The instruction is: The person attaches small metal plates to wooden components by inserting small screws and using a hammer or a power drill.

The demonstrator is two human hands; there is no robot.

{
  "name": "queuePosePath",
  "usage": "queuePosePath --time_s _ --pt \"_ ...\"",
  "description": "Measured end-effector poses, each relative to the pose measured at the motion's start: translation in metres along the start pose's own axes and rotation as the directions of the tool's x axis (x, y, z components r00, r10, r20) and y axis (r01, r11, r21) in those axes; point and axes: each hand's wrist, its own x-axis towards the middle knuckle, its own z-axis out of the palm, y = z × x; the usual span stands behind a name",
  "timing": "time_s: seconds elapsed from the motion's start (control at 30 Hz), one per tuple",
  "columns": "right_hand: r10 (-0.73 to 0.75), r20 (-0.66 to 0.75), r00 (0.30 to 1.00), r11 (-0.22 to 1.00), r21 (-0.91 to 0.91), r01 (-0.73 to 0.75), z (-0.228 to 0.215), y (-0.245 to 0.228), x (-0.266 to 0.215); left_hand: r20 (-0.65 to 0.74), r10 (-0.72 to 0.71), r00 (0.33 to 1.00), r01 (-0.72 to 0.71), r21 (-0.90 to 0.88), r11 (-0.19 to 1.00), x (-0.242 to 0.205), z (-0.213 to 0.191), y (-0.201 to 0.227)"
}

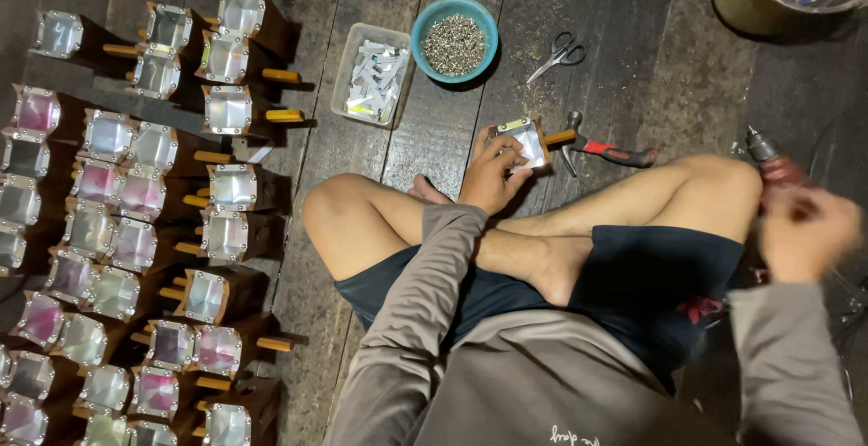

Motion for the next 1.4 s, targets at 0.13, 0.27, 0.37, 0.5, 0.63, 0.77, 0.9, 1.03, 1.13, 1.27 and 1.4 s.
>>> queuePosePath --time_s 0.13,0.27,0.37,0.5,0.63,0.77,0.9,1.03,1.13,1.27,1.4 --pt "0.432 0.055 0.9 0.886 -0.212 -0.412 0.003 0.123 -0.056 0.007 -0.006 1.0 0.006 0.007 1.0 -0.001 0.003 -0.003" --pt "0.778 0.145 0.612 0.519 0.401 -0.755 0.013 0.097 -0.061 0.009 -0.009 1.0 0.009 0.008 1.0 0.001 0.0 0.0" --pt "0.762 0.545 0.35 -0.103 0.635 -0.765 0.008 0.096 -0.052 -0.004 0.007 1.0 -0.007 -0.018 1.0 0.001 0.0 0.005" --pt "0.464 0.822 0.33 -0.513 0.553 -0.657 0.007 0.092 -0.048 -0.008 0.03 1.0 -0.03 -0.007 1.0 0.002 -0.002 0.005" --pt "0.271 0.806 0.526 -0.559 0.577 -0.596 -0.008 0.083 -0.029 -0.062 0.044 0.997 -0.044 0.009 0.999 -0.004 0.015 -0.015" --pt "0.555 0.623 0.551 -0.252 0.757 -0.602 -0.045 0.036 0.0 -0.034 0.021 0.999 -0.019 0.053 0.998 -0.003 0.014 -0.013" --pt "0.378 0.648 0.661 0.119 0.674 -0.729 -0.122 -0.01 0.019 -0.01 0.024 1.0 -0.023 0.075 0.997 -0.002 0.011 -0.008" --pt "0.155 0.782 0.604 0.635 0.39 -0.667 -0.164 0.017 0.04 0.0 0.007 1.0 -0.007 0.123 0.992 -0.002 0.014 -0.009" --pt "0.23 0.796 0.56 0.675 0.284 -0.681 -0.167 -0.087 0.053 0.018 -0.011 1.0 0.009 0.124 0.992 -0.001 0.016 -0.01" --pt "0.02 0.674 0.739 0.746 0.481 -0.46 -0.163 -0.27 0.047 -0.036 0.021 0.999 -0.016 0.15 0.989 0.0 0.009 -0.003" --pt "-0.168 0.609 0.775 0.837 0.503 -0.213 -0.136 -0.297 0.048 -0.054 -0.006 0.998 0.016 0.171 0.985 0.001 0.005 0.004"
